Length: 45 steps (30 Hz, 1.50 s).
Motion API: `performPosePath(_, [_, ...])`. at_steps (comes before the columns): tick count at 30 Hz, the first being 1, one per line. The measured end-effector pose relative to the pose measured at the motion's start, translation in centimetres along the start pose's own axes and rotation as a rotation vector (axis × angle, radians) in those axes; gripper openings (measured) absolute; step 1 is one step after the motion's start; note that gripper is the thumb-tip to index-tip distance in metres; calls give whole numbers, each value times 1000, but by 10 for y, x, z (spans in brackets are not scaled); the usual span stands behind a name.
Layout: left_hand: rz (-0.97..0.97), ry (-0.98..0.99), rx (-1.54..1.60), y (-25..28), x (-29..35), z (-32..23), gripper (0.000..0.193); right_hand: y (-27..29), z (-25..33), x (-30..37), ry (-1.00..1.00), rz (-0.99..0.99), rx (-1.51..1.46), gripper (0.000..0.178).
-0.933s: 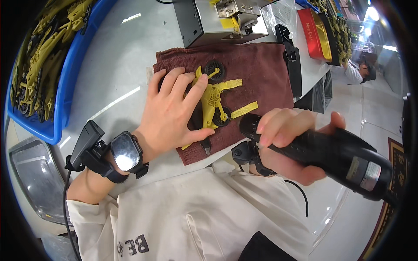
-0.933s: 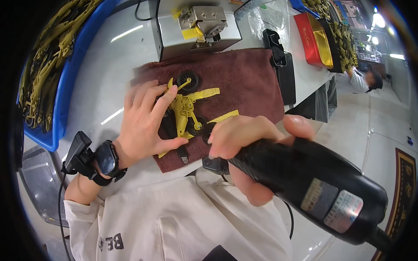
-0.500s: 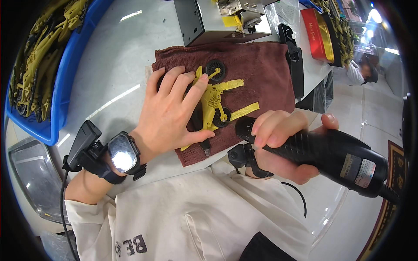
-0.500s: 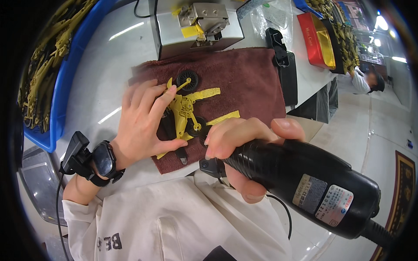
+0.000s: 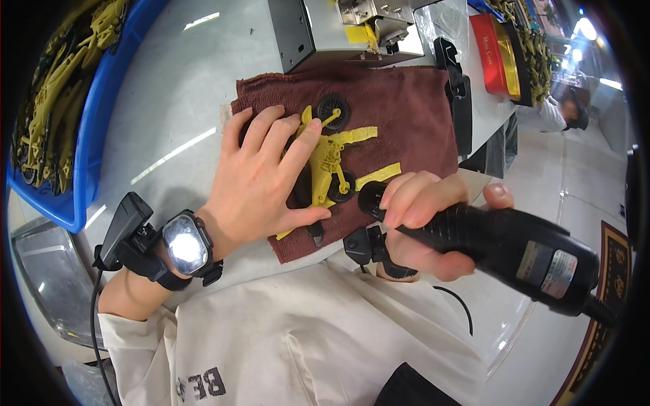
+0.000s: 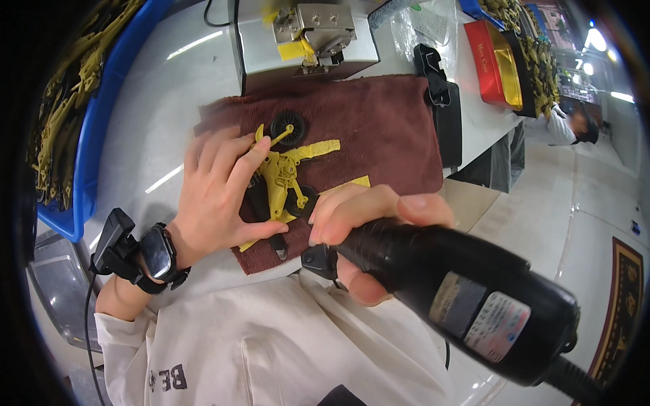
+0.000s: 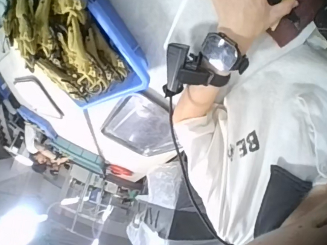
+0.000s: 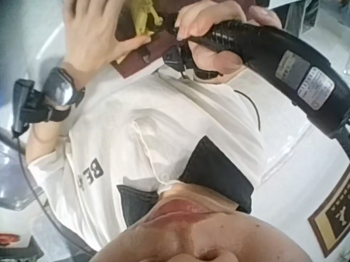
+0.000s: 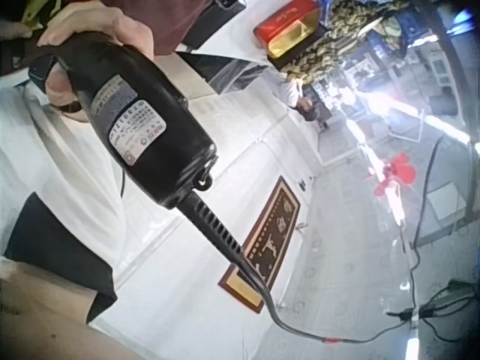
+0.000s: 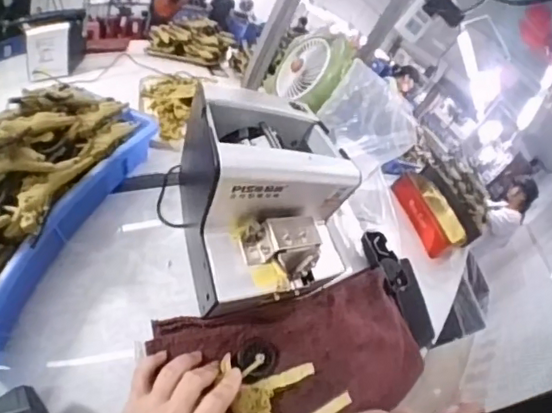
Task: Use a power screwdriver to assemble small yellow plastic motorcycle components on a factory assembly line.
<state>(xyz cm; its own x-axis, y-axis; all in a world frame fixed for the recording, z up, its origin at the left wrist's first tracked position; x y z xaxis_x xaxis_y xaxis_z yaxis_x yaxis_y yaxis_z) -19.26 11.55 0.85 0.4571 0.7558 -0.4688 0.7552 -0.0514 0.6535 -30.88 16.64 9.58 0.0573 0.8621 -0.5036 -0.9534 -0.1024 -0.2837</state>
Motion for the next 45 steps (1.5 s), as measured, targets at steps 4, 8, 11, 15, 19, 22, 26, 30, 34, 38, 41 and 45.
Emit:
performPosePath(4, [-25,-27,21,3,2,-2,89,-15,-10,-7,-121,198,-65,80])
performPosePath(8, [-68,-35,39,11,4,-4,88,5,9,-57,15,-168,-53,68])
performPosePath(11, [-78,-47,42,13,3,-5,87,6,32,-107,229,-240,106,65])
performPosePath(15, [-78,-40,63,13,2,-6,89,4,7,-146,382,-365,551,60])
performPosePath(19, [-104,-10,57,18,3,-3,91,8,-16,-152,234,-395,449,53])
performPosePath(22, [-119,-7,43,19,1,0,91,-6,-9,-106,65,-244,149,63])
performPosePath(26, [-154,-56,99,22,1,-7,89,-28,17,-51,200,-51,141,75])
performPosePath(30, [-185,-65,106,26,1,-8,91,-14,28,-34,152,-169,-26,91])
performPosePath(34, [-107,6,2,14,3,0,96,-16,30,-29,194,-171,-75,87])
performPosePath(38, [-76,20,2,13,3,1,95,-25,18,-27,186,-153,130,83])
performPosePath(41, [-57,31,-3,10,3,2,95,-34,11,-23,157,-40,110,85])
performPosePath(45, [-36,46,-21,9,2,3,93,-46,4,-20,139,106,93,87])
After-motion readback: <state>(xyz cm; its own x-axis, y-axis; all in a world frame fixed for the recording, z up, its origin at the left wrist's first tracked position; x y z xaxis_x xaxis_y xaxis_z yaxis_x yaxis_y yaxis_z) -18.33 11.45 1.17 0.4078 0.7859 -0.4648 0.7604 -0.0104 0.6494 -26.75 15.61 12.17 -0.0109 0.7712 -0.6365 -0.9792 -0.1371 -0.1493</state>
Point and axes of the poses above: each hand's wrist, its own x-axis away from the middle knuckle, its own y-axis out of the back of the hand, z = x × y, the point moved 10 cm from there along -x, towards the middle knuckle, and after that the axes turned 15 degrees about -z, right-handed, at the moved point
